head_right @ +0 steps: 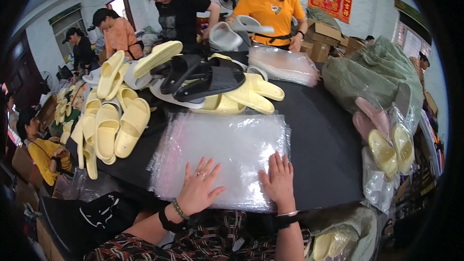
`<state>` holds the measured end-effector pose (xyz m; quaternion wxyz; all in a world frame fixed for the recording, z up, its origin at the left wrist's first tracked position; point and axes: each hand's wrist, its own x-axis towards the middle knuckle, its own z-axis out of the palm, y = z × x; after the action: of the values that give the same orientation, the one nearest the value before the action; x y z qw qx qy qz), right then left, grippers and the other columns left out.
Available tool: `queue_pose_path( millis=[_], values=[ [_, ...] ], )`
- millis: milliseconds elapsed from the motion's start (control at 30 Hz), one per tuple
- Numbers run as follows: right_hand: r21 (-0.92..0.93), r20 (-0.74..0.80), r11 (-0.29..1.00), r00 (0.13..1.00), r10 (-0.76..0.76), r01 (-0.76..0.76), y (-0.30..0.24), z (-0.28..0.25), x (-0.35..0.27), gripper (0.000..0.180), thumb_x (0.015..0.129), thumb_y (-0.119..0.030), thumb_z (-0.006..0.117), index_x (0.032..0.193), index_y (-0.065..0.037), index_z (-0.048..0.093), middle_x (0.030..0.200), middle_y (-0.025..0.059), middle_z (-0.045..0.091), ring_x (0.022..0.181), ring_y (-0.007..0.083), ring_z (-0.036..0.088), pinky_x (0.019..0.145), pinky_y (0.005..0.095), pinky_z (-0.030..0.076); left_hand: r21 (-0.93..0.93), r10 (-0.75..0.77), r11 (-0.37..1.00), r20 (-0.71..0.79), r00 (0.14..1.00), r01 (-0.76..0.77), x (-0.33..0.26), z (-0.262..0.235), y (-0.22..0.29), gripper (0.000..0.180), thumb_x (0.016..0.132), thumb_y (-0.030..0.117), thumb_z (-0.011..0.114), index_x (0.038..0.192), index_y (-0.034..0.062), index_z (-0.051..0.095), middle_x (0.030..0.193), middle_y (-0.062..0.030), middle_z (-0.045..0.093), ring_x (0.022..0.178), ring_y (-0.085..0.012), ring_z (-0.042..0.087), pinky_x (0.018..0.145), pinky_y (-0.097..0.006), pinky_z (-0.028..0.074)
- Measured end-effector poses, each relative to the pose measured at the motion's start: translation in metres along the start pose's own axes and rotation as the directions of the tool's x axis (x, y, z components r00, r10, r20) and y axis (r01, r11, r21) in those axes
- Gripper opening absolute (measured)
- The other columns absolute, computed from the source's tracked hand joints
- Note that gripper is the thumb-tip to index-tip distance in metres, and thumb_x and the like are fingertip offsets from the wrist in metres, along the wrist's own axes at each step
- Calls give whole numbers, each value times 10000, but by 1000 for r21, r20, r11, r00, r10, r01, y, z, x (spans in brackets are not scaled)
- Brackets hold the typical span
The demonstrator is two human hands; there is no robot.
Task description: Packing yellow and white slides into plastic bags and placing them in a large sack.
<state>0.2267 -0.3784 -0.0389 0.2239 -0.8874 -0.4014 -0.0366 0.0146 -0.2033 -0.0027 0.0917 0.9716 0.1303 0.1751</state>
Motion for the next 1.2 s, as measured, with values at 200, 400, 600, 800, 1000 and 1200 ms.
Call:
queue_pose_path(
  millis=[200,400,600,800,1000,1200],
  values=[
    [-23,-7,1000,1000,9,-9,-1,5,-2,674,959,-452,474,1457,-3,407,1554,188,340,1465,395,232,1187,499,156,42,12,999,-14,1000,-12,-7,28,-12,598,947,478,537,1431,131,483,1511,-174,399,1409,-383,346,1125,-651,179],
    [20,2,1000,1000,2,-3,17,-3,-6,736,965,-479,489,1483,21,334,1546,226,328,1455,398,250,1173,513,197,14,42,999,38,998,-42,4,38,-6,608,910,458,577,1397,103,496,1482,-182,420,1388,-408,350,1096,-681,209],
    [727,-249,678,962,110,111,27,-7,-12,598,978,-323,563,1465,-30,379,1514,194,380,1421,341,328,1167,408,273,80,-25,997,127,992,15,-1,40,-12,629,906,418,562,1435,90,471,1533,-182,369,1444,-390,279,1147,-637,139],
    [506,-577,826,809,109,250,39,-85,-74,348,937,-139,598,1264,-21,575,1281,166,608,1185,322,585,1007,388,461,221,-3,975,152,988,-31,2,52,-10,632,963,420,500,1502,111,379,1577,-134,315,1463,-349,258,1156,-610,150],
    [379,-641,885,612,463,-272,129,-83,-193,248,889,-95,625,1130,-42,648,1143,148,674,1049,324,644,900,387,513,241,22,969,146,989,-57,-1,53,-17,626,983,395,480,1528,124,335,1591,-122,289,1467,-354,247,1153,-615,145],
    [221,-766,270,5,643,-937,237,-41,-365,755,781,-280,794,1366,25,426,1422,313,405,1319,457,396,1115,481,313,249,32,966,133,991,-64,0,55,-14,592,998,378,479,1524,141,345,1587,-103,309,1462,-334,268,1150,-609,159]
  ],
)
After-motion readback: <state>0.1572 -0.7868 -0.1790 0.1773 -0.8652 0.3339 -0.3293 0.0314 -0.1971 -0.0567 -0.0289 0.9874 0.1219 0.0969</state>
